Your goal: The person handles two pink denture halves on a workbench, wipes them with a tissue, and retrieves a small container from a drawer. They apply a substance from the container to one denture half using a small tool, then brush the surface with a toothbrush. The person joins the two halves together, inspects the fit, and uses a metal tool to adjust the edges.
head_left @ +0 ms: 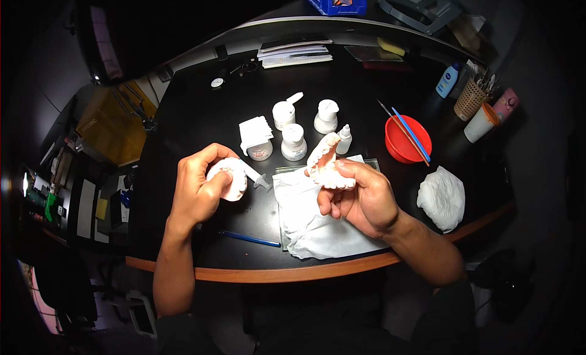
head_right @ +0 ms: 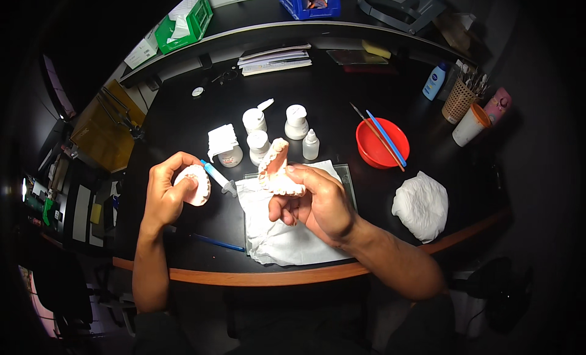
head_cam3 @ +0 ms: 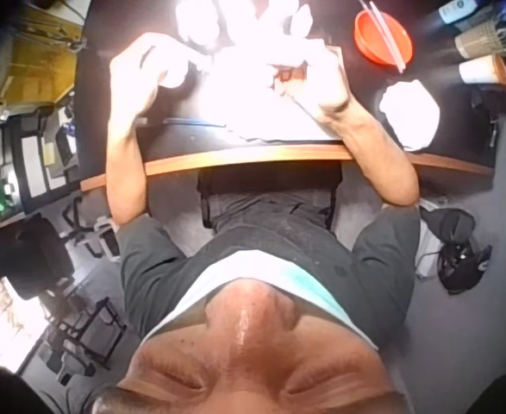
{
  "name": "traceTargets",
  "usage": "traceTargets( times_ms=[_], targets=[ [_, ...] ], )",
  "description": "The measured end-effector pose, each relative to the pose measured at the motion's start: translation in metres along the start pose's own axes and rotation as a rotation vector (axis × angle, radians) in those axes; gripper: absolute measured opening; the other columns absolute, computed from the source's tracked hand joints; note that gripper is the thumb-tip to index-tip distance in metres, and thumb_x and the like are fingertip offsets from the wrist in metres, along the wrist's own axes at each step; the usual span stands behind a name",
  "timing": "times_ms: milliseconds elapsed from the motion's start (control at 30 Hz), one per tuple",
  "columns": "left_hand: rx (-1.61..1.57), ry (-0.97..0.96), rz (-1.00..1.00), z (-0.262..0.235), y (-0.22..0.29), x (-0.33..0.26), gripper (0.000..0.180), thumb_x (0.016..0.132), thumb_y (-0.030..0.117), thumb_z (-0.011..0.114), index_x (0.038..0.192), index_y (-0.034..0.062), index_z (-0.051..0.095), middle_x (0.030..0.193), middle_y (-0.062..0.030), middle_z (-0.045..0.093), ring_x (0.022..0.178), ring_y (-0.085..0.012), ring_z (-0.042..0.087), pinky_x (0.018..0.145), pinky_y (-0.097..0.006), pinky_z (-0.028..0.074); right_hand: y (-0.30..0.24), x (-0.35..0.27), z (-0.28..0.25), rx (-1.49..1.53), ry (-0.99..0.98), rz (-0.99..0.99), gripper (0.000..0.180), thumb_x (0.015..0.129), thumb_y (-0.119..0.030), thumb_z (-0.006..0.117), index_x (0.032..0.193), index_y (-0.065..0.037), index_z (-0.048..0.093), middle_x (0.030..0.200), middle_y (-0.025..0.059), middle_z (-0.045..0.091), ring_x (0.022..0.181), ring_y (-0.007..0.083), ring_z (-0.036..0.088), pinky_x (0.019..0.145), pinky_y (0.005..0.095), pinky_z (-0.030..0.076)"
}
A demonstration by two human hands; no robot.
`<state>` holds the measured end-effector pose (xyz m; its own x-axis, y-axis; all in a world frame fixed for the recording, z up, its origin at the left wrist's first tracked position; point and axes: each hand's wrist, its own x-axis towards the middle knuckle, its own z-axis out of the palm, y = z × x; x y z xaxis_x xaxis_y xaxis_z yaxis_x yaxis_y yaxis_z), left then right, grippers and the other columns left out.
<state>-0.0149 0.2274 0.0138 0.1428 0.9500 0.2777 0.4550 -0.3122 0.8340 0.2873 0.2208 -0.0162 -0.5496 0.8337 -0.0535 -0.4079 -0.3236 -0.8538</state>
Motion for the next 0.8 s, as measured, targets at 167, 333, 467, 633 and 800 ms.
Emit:
traceTargets(
  times_ms=[167, 333, 467, 633, 800],
  targets=[
    [0.170, -0.051, -0.160, -0.021, -0.023, 0.003, 0.027, 0.080, 0.001, 0.060, 0.106, -0.0038, 0.066, 0.086, -0.0135, 0.071, 0.079, -0.0183, 0.070, 0.074, -0.031, 0.055, -0.004, 0.001, 0.000, 0.080, 0.051, -0.098, 0.046, 0.104, -0.031, 0.040, 0.127, 0.004, 0.059, 0.089, 0.0155, 0.068, 0.078, 0.0188, 0.061, 0.073, 0.0311, 0.048],
    [0.329, -0.163, -0.211, -0.025, -0.041, 0.005, 0.028, 0.086, 0.004, 0.061, 0.113, -0.0038, 0.061, 0.095, -0.0228, 0.073, 0.087, -0.0319, 0.073, 0.083, -0.040, 0.056, -0.017, 0.002, -0.003, 0.095, 0.149, -0.155, 0.041, 0.094, -0.020, 0.047, 0.121, 0.007, 0.061, 0.090, 0.0145, 0.064, 0.076, 0.0197, 0.055, 0.074, 0.0321, 0.046],
    [0.310, -0.156, -0.213, -0.019, -0.048, 0.008, 0.027, 0.089, 0.004, 0.059, 0.114, -0.0036, 0.061, 0.096, -0.0223, 0.073, 0.088, -0.0308, 0.073, 0.083, -0.039, 0.055, -0.032, 0.002, -0.006, -0.073, 0.162, -0.165, 0.016, 0.093, -0.011, 0.062, 0.105, -0.001, 0.063, 0.081, 0.0074, 0.063, 0.064, 0.0111, 0.052, 0.060, 0.0250, 0.041],
    [0.355, -0.172, -0.176, -0.015, -0.048, 0.009, 0.025, 0.089, 0.005, 0.059, 0.112, -0.0040, 0.063, 0.100, -0.0217, 0.070, 0.087, -0.0292, 0.069, 0.083, -0.040, 0.053, -0.046, -0.013, -0.012, -0.414, 0.178, -0.197, 0.018, 0.087, 0.000, 0.074, 0.095, -0.007, 0.059, 0.077, -0.0020, 0.061, 0.064, 0.0037, 0.051, 0.058, 0.0212, 0.038],
    [0.635, -0.043, 0.083, -0.014, -0.049, -0.004, 0.026, 0.087, 0.003, 0.056, 0.109, -0.0056, 0.065, 0.100, -0.0196, 0.063, 0.090, -0.0333, 0.064, 0.083, -0.042, 0.051, -0.038, -0.059, -0.028, -0.860, 0.216, -0.302, 0.025, 0.080, -0.006, 0.081, 0.088, -0.007, 0.057, 0.077, -0.0027, 0.059, 0.069, 0.0039, 0.053, 0.062, 0.0225, 0.040]
  ],
)
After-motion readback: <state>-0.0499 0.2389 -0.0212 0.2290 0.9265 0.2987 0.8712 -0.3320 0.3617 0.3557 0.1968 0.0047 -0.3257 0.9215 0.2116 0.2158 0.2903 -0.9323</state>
